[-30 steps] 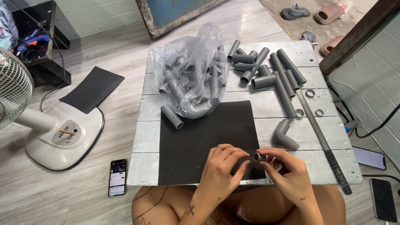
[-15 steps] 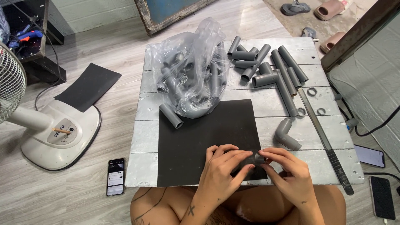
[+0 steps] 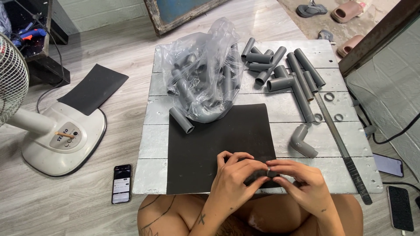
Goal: Sanding the ends of PVC pipe fittings on a piece of sandpaper to smooth the edges for assembly.
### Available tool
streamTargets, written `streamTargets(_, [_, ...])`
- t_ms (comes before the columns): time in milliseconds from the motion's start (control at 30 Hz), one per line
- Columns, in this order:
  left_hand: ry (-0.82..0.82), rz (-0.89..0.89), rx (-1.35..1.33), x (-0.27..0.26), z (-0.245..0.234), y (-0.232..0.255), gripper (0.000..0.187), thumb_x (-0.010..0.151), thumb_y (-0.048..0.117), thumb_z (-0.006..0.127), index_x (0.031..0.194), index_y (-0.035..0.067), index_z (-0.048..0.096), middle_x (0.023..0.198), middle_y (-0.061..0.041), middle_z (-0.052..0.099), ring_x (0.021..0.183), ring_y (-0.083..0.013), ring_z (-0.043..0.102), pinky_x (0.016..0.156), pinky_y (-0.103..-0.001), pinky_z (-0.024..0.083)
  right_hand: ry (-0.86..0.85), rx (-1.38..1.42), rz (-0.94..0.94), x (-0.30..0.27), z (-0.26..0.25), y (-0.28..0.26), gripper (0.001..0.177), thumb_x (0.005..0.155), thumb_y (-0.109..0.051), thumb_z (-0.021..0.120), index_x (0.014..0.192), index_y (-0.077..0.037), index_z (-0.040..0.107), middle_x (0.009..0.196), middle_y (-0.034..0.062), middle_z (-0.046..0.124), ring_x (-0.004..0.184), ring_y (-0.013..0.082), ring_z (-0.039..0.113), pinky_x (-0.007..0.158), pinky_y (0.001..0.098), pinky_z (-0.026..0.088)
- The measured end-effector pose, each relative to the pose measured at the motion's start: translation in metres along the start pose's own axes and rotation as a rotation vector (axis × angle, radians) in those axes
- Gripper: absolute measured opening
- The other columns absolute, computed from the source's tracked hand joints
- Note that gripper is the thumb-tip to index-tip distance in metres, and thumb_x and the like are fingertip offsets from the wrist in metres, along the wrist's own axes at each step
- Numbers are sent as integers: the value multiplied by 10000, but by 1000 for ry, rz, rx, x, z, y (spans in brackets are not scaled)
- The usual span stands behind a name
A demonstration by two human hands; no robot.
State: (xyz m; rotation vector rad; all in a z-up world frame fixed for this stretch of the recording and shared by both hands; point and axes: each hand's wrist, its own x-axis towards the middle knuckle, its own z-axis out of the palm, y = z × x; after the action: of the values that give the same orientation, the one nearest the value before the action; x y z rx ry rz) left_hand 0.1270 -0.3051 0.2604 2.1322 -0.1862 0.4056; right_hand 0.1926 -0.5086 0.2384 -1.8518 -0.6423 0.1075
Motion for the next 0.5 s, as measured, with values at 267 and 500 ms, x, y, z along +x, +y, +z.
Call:
streamTargets(267, [29, 14, 22, -1, 0, -3, 190, 823, 142, 805, 1006, 162, 761, 1023, 67, 769, 1074, -168, 633, 1040, -458, 299, 58, -186, -27, 4, 1, -7, 289, 669, -40, 834, 953, -88, 813, 1013, 22, 843, 555, 54, 660, 420, 172, 423])
streamTargets(500, [132, -85, 95, 2, 3, -9, 207, 810, 29, 710, 1008, 74, 751, 1191, -43, 734, 1257, -270, 581, 1110, -502, 312, -21, -422, -128, -3, 2, -9, 340, 643, -52, 839, 968, -139, 794, 1086, -27, 796, 923, 121, 762, 685, 230, 612])
